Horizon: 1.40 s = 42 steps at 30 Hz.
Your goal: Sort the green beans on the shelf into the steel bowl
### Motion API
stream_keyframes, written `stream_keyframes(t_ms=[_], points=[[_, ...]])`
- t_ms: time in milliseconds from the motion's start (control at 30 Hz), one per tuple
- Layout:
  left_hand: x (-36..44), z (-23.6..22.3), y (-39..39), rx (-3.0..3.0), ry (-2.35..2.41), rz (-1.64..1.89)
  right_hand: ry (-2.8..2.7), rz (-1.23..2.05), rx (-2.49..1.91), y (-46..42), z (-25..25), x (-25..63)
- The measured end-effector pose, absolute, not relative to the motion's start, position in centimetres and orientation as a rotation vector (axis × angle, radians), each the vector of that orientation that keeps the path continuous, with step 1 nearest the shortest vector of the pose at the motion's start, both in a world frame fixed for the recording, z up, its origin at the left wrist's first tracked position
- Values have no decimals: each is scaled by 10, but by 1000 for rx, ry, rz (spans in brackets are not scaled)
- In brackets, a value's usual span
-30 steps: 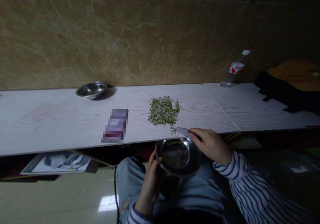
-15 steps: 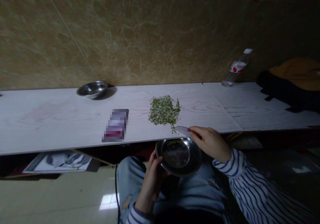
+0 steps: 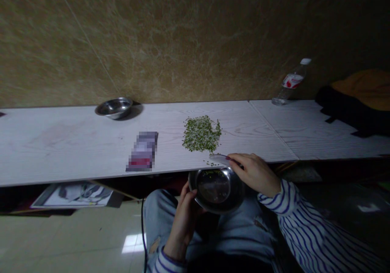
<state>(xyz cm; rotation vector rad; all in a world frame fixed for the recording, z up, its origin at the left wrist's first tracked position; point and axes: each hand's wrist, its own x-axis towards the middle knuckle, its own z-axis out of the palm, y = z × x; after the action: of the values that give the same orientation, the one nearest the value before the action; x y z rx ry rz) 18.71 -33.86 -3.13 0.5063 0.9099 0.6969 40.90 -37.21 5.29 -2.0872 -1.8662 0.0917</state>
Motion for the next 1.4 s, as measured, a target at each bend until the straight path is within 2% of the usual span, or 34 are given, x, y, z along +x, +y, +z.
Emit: stream_keyframes(t_ms=[1400], points=[[183,-36,-336,518,909,716,-1754,-2,-2218,-367,52,411]])
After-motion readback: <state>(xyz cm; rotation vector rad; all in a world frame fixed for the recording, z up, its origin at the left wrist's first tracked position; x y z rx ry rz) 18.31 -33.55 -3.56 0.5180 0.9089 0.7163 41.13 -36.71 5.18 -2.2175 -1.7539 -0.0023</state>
